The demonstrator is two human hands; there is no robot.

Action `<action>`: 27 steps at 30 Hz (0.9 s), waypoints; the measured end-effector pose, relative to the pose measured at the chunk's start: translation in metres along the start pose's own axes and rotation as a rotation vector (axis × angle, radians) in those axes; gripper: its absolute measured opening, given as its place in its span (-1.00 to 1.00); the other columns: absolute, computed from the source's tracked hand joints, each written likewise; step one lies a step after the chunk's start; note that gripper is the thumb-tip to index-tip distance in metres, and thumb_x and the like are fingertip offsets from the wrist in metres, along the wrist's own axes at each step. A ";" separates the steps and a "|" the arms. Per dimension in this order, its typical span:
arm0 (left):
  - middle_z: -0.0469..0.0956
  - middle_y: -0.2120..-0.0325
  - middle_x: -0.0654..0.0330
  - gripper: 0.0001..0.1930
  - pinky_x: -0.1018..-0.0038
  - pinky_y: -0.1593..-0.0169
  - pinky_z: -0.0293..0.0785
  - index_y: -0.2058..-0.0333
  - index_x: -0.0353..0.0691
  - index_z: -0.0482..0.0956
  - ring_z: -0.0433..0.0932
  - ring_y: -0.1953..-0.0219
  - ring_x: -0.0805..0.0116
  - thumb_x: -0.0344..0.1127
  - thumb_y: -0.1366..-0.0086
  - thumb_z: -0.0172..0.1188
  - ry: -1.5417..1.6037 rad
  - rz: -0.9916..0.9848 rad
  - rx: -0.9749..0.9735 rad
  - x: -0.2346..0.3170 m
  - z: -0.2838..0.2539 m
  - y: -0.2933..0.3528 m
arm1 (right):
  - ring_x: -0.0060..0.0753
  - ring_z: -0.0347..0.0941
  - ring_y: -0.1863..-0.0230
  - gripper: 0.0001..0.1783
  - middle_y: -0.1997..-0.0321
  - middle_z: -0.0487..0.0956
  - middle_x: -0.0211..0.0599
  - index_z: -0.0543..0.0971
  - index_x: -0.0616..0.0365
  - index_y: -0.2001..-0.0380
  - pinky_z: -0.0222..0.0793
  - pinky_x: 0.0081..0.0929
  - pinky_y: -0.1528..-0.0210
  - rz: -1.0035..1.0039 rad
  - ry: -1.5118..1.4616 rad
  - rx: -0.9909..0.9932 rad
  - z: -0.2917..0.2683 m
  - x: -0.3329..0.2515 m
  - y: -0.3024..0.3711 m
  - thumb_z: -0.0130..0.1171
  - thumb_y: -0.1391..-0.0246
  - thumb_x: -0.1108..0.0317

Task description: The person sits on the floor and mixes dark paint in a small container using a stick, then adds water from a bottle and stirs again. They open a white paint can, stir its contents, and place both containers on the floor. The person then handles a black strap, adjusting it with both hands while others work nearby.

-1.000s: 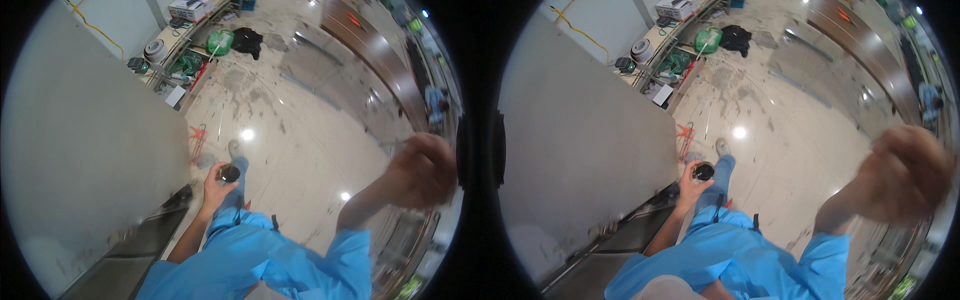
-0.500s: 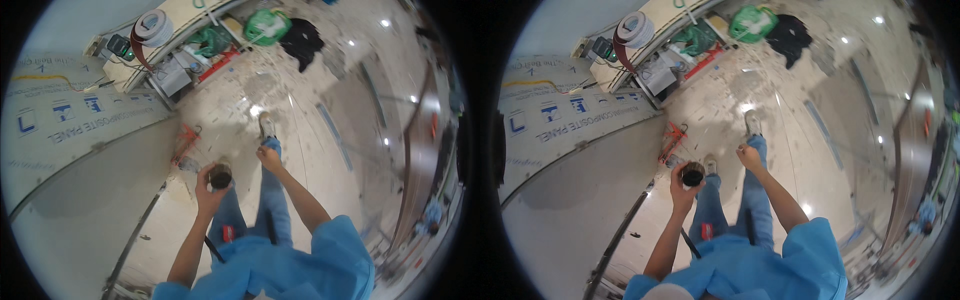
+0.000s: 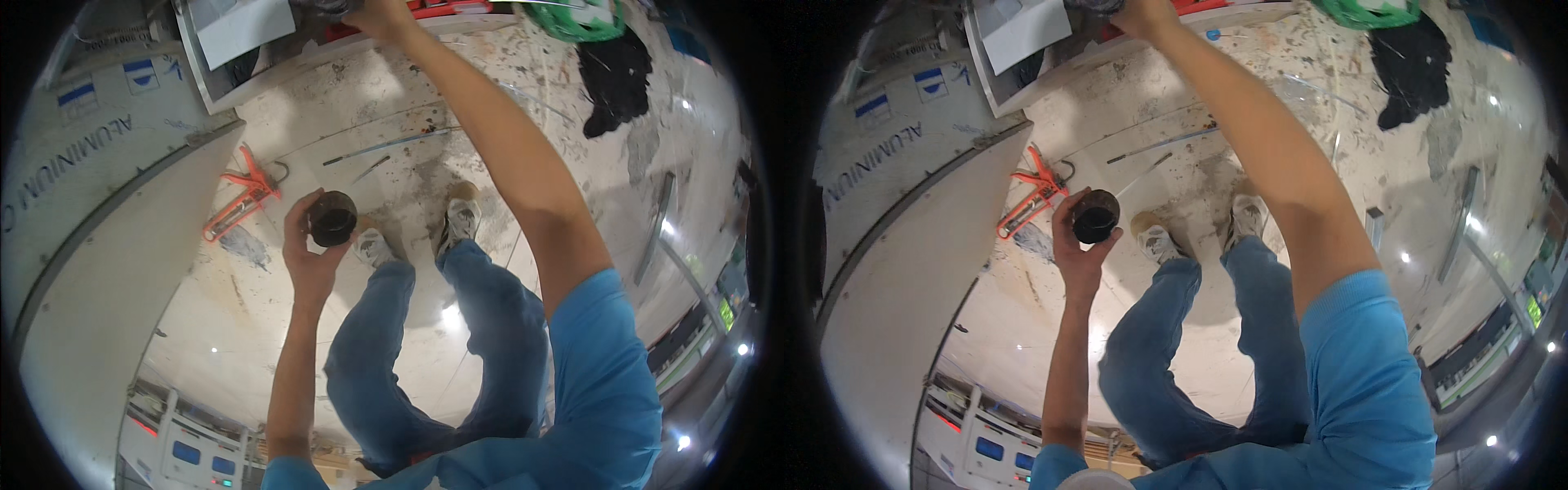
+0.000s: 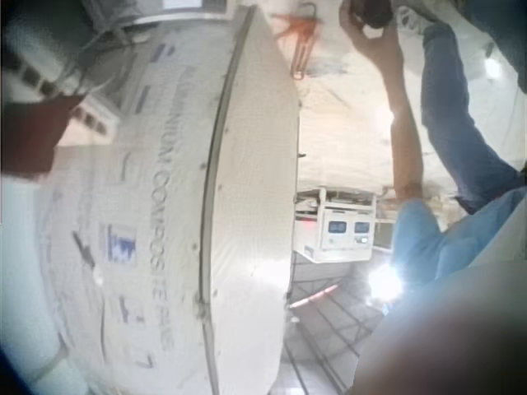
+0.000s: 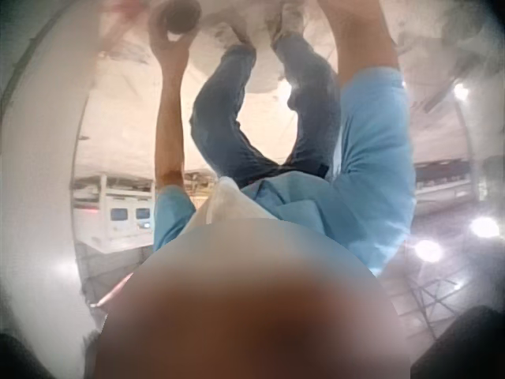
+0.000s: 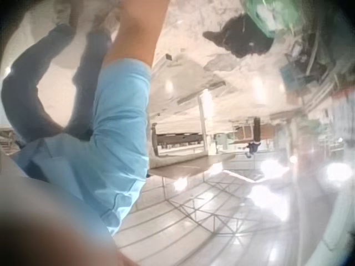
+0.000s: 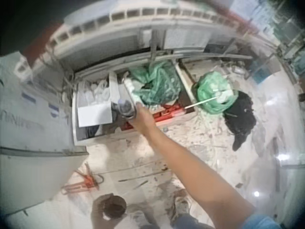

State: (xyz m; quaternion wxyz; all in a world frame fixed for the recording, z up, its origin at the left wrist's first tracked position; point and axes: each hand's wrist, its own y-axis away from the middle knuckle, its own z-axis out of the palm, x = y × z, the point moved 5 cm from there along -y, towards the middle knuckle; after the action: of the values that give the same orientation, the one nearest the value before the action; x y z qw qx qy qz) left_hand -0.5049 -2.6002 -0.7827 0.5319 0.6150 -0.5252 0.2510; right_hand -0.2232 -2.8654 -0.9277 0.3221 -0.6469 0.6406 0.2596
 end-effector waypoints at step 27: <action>0.65 -0.08 0.19 -0.22 0.33 -0.09 0.56 -0.22 -0.12 0.49 0.64 -0.04 0.26 -0.34 0.00 0.64 -0.045 0.572 -0.066 0.035 0.080 -0.150 | -0.17 0.58 -0.21 -0.11 -0.18 0.63 -0.11 0.44 0.18 -0.35 0.43 -0.28 -0.30 -0.282 0.138 0.032 -0.237 -0.096 0.189 0.55 0.10 0.41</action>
State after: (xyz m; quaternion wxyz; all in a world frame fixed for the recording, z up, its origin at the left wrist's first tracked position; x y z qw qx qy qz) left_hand -0.3770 -2.7041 -0.8356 0.4473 0.4297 -0.6969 0.3601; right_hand -0.4342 -2.9743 -0.7158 0.3209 -0.7414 0.5682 0.1567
